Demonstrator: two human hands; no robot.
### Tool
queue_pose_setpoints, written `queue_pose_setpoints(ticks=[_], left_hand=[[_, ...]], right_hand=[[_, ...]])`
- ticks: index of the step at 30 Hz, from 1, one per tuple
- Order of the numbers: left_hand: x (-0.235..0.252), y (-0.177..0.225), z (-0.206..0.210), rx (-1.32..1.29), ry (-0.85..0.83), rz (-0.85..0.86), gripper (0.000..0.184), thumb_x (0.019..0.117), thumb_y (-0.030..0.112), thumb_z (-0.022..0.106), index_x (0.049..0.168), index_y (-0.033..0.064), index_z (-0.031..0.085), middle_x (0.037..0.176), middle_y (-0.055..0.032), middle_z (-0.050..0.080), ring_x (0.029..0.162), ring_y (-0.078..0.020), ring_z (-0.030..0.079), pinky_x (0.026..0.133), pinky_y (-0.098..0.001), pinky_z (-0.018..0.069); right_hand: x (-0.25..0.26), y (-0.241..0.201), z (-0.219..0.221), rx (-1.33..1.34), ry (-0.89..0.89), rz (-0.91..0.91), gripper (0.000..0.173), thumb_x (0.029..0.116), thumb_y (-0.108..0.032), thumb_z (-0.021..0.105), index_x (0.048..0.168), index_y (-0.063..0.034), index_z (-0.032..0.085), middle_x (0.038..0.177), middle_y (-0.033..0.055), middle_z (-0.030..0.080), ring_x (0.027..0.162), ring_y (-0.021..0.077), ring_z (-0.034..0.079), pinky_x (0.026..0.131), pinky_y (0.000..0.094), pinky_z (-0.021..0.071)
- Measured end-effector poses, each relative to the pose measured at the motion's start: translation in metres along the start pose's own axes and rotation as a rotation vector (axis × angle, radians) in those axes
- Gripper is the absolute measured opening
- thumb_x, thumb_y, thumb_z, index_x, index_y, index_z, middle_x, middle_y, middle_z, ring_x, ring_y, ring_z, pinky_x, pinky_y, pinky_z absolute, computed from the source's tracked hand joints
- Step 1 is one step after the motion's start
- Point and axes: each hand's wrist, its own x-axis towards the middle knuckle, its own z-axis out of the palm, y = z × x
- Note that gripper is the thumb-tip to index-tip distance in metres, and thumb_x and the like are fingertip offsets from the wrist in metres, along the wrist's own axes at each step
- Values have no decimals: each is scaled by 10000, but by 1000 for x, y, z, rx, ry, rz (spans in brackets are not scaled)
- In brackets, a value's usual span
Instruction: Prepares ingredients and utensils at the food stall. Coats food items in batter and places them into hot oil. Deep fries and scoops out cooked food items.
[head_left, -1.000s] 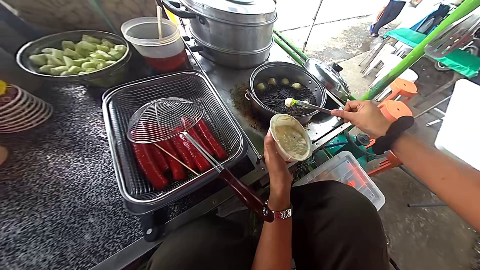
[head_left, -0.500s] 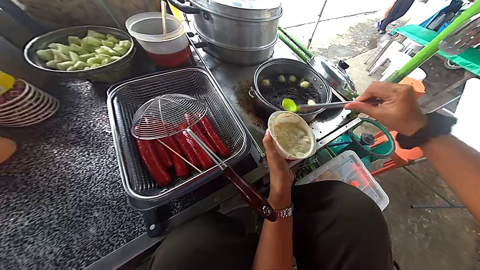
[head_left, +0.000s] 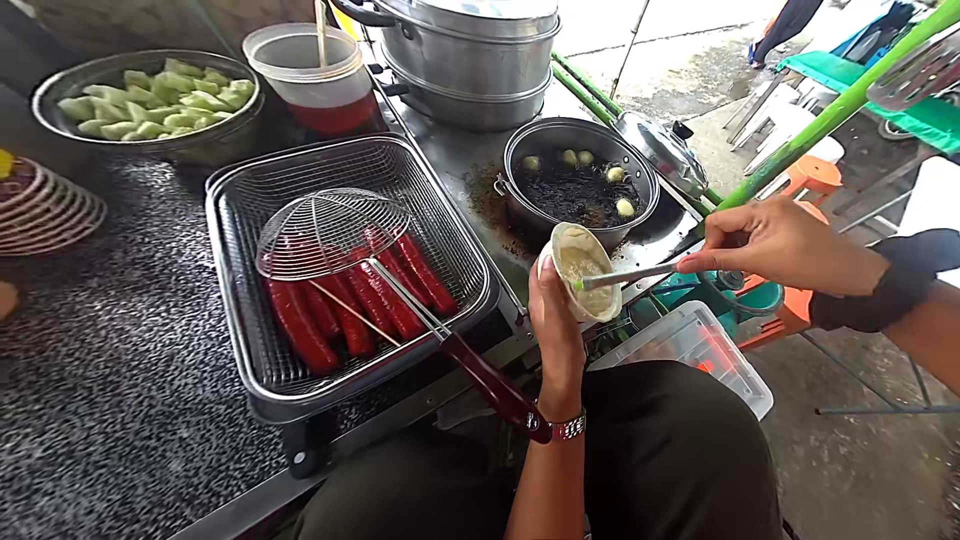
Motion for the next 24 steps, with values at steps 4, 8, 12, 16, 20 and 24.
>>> queue_pose_setpoints(ticks=[4,8,12,16,20,24], left_hand=[[2,-3,1,-27,24,-2,534,1047,550,401,1428,198,528,1211,-86,671,1046,-203,684,803,-413,602],[0,-1,2,-86,53,-36,498,1065,529,363,1394,209,557,1202,-79,681,1059,-204,684,823,-412,596],[0,3,2,-100,57,-63,509,1075,523,323,1404,213,557,1228,-85,673,1083,-218,674,845,-437,586],[2,2,1,-93,66,-75,518,1070,544,314,1403,224,550,1218,-103,674,1070,-252,682,816,-478,595],[1,2,2,-86,71,-86,537,1068,562,300,1404,225,549,1229,-102,668,1073,-253,681,807,-473,595],[0,5,2,-107,74,-110,540,1062,578,311,1388,228,561,1212,-111,678,1051,-269,692,779,-487,602]], right_hand=[[8,12,7,538,-58,521,340,1008,-151,640,678,-93,587,537,-25,536,402,2,378,380,148,266],[27,41,18,355,158,593,338,1008,-262,653,715,-114,571,555,-50,534,407,4,364,392,174,281],[33,61,29,-410,317,229,417,964,-360,718,850,37,663,784,209,645,742,392,644,633,607,462],[33,77,39,-842,441,-270,400,1026,-290,591,857,68,652,847,263,664,812,477,682,599,561,522],[35,81,41,-975,480,-391,366,1047,-260,535,858,30,654,844,224,660,779,449,656,556,516,478],[30,69,33,-731,474,-258,391,1010,-315,618,881,48,681,897,249,698,862,454,698,648,576,538]])
